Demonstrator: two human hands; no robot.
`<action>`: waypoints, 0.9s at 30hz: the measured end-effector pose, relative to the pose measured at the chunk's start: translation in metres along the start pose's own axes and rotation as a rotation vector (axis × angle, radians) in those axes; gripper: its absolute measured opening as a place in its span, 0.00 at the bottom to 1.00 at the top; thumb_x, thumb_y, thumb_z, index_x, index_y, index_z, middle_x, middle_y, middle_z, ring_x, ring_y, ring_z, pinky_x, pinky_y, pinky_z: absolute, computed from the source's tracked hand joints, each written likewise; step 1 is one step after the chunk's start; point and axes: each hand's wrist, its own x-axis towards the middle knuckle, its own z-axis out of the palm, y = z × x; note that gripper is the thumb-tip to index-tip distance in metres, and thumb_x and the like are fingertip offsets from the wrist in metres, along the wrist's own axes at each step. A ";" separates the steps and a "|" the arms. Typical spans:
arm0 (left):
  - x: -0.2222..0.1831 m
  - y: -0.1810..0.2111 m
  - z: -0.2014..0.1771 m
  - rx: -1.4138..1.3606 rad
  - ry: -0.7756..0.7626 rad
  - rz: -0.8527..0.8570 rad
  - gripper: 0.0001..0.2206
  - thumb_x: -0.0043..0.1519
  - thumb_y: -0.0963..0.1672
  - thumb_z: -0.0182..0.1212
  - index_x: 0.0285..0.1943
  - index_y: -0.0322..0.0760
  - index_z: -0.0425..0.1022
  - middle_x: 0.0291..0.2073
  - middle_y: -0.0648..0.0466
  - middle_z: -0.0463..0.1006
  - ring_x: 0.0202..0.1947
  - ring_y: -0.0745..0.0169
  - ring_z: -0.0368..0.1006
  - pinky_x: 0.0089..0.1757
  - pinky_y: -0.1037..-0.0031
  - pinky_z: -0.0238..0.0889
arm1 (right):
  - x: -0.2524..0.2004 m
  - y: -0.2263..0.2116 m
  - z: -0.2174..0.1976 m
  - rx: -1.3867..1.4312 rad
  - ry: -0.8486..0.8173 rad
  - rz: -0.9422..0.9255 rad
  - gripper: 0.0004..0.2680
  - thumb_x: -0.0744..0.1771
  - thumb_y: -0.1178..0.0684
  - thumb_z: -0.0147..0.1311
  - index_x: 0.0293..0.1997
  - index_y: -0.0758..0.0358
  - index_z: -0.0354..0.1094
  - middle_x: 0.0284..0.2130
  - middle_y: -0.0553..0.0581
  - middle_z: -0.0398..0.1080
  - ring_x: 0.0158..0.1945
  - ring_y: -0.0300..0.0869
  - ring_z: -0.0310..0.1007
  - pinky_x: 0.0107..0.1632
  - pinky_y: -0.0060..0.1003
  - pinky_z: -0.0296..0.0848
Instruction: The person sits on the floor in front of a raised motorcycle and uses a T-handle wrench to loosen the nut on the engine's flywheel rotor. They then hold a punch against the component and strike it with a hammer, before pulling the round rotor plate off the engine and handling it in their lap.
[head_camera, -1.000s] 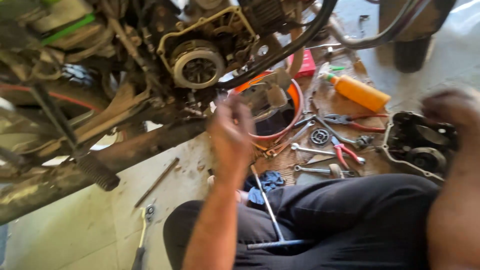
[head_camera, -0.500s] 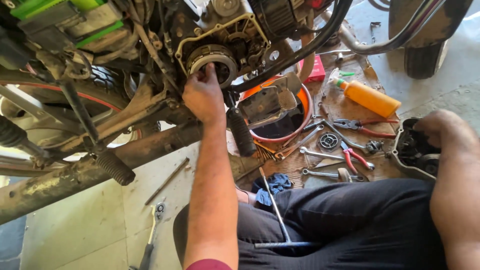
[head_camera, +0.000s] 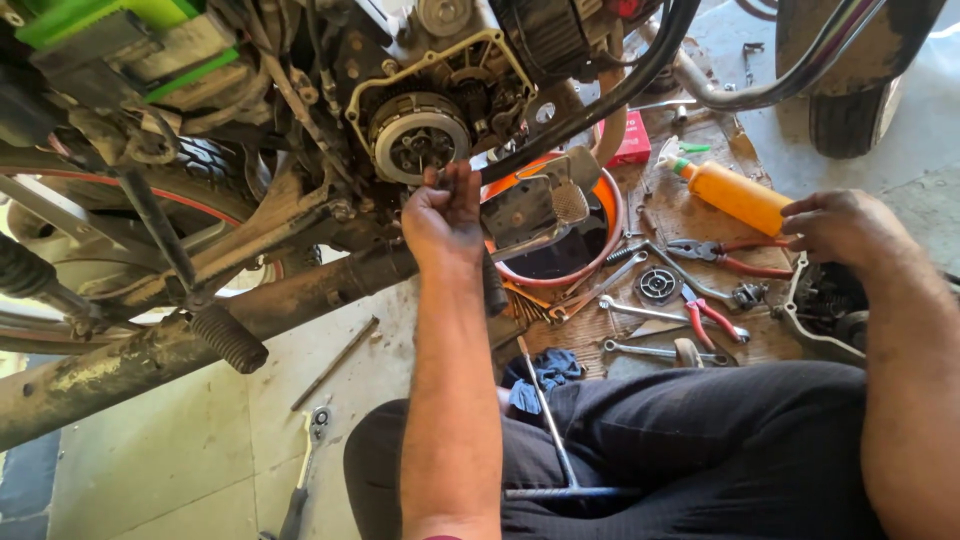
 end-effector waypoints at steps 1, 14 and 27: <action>0.001 0.003 0.003 -0.002 -0.001 0.002 0.15 0.58 0.39 0.63 0.53 0.30 0.70 0.44 0.46 0.78 0.37 0.52 0.80 0.38 0.67 0.76 | 0.000 -0.002 -0.001 0.001 0.002 -0.001 0.13 0.68 0.55 0.58 0.58 0.64 0.75 0.42 0.63 0.79 0.41 0.47 0.79 0.42 0.40 0.77; 0.014 0.005 -0.001 0.846 -0.136 0.687 0.14 0.60 0.42 0.69 0.53 0.31 0.73 0.43 0.44 0.78 0.39 0.46 0.78 0.40 0.61 0.73 | -0.011 -0.014 0.004 -0.093 0.002 -0.007 0.14 0.68 0.55 0.57 0.60 0.64 0.73 0.45 0.64 0.79 0.43 0.47 0.80 0.44 0.43 0.79; -0.150 0.068 -0.015 0.452 -0.768 0.459 0.14 0.65 0.47 0.64 0.51 0.34 0.74 0.42 0.47 0.77 0.40 0.52 0.77 0.42 0.65 0.73 | -0.130 -0.134 0.069 0.618 -0.400 0.126 0.19 0.71 0.41 0.39 0.58 0.67 0.69 0.47 0.65 0.78 0.51 0.53 0.78 0.57 0.50 0.73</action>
